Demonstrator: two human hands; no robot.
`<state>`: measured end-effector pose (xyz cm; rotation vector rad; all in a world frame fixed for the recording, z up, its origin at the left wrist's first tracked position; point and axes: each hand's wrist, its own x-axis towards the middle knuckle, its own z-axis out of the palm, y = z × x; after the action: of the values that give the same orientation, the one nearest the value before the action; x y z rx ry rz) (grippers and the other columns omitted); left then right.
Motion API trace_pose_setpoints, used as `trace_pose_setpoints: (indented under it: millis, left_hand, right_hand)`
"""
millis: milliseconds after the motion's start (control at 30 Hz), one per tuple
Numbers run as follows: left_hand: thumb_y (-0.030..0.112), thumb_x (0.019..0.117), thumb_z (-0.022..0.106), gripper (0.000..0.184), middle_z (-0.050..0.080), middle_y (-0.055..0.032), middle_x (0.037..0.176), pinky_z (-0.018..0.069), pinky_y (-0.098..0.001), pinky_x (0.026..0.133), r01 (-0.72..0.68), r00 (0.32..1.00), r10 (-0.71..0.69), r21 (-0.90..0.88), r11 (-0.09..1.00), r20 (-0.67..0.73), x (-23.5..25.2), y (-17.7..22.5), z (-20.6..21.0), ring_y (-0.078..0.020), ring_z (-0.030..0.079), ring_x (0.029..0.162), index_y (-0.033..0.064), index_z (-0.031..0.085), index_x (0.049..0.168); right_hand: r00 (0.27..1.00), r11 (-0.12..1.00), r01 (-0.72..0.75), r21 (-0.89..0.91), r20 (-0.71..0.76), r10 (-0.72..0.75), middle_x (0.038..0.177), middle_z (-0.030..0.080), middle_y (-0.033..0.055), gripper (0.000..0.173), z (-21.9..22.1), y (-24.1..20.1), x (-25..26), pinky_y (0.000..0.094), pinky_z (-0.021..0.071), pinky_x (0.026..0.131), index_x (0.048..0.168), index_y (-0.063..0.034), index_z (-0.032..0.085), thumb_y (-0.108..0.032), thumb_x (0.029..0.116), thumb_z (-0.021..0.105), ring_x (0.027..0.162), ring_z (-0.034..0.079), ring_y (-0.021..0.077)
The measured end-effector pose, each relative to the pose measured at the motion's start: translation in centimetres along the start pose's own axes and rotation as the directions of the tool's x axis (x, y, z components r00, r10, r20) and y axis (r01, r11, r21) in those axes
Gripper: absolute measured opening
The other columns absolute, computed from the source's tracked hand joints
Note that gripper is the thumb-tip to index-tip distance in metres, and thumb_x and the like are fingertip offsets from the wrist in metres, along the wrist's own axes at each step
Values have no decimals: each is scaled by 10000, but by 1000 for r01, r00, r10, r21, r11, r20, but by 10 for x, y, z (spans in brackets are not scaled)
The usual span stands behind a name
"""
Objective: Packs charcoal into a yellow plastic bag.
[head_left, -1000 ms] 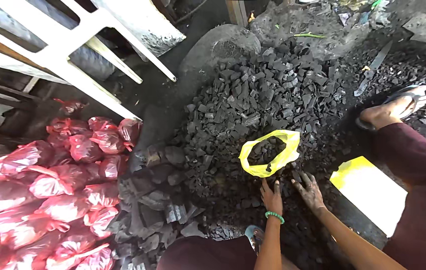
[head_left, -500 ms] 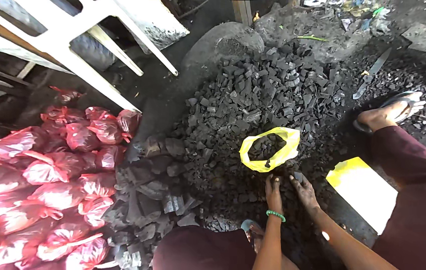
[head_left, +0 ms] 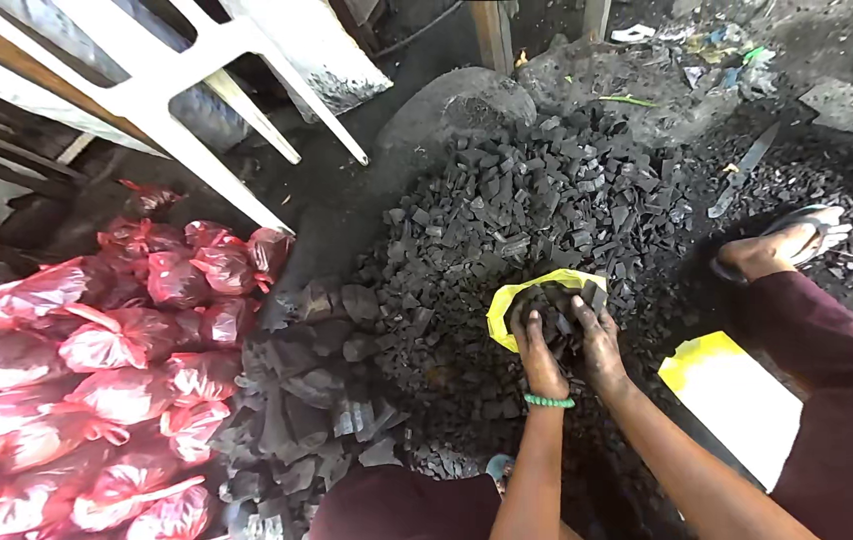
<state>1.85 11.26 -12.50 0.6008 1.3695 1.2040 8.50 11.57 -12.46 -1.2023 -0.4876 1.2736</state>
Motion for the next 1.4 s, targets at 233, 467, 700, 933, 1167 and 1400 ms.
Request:
trace_pose_setpoints:
  millis: [233, 467, 700, 933, 1167, 1400]
  left_hand:
    - [610, 1041, 395, 682, 379, -152, 1594, 375, -667, 1055, 291, 956, -290, 301, 908, -48, 63, 25, -42, -370, 395, 1416, 209, 323, 1587]
    - [231, 1044, 572, 609, 574, -275, 1383, 518, -627, 937, -59, 974, -220, 998, 5, 59, 45, 65, -48, -461, 621, 1187, 122, 334, 1595]
    - [-18, 944, 625, 428, 403, -254, 1532, 474, -661, 928, -226, 963, 74, 926, -302, 260, 34, 73, -58, -516, 496, 1282, 174, 680, 1322]
    - [6, 1014, 550, 357, 615, -253, 1364, 419, -597, 1080, -187, 968, -109, 939, 289, 227, 56, 84, -75, -428, 573, 1283, 40, 637, 1359]
    - [113, 1020, 562, 123, 660, -25, 777, 569, -256, 646, 112, 987, -125, 121, 986, 101, 42, 123, -39, -105, 639, 660, 51, 667, 1014]
    - [132, 997, 471, 497, 673, -62, 1009, 551, -235, 553, 42, 896, -138, 229, 972, 422, 2, 181, -52, -103, 636, 662, 224, 438, 1484]
  right_hand:
    - [912, 455, 99, -885, 264, 314, 1631, 317, 259, 518, 1, 29, 77, 643, 348, 1154, 1529, -77, 469, -227, 1049, 593, 1453, 392, 474]
    - [802, 91, 403, -911, 399, 444, 1687, 193, 212, 599, 10, -18, 70, 644, 398, 1112, 1564, -249, 452, -220, 1005, 667, 1467, 337, 502]
    - [981, 742, -5, -670, 142, 134, 1217, 666, 226, 276, -91, -17, 45, 541, 551, 909, 1293, 4, 619, -129, 1065, 536, 1066, 679, 344]
    - [900, 126, -158, -979, -90, 427, 1626, 330, 233, 767, -155, 72, -25, 693, 325, 1124, 1557, -83, 426, -577, 992, 585, 1505, 254, 495]
    - [899, 12, -31, -999, -23, 438, 1615, 304, 262, 862, -115, 81, -48, 656, 443, 1036, 1617, -267, 331, -571, 908, 715, 1462, 339, 485]
    - [842, 32, 96, -995, 98, 531, 1610, 312, 272, 606, -133, 77, -36, 582, 481, 1050, 1545, -209, 456, -410, 1007, 651, 1426, 404, 486]
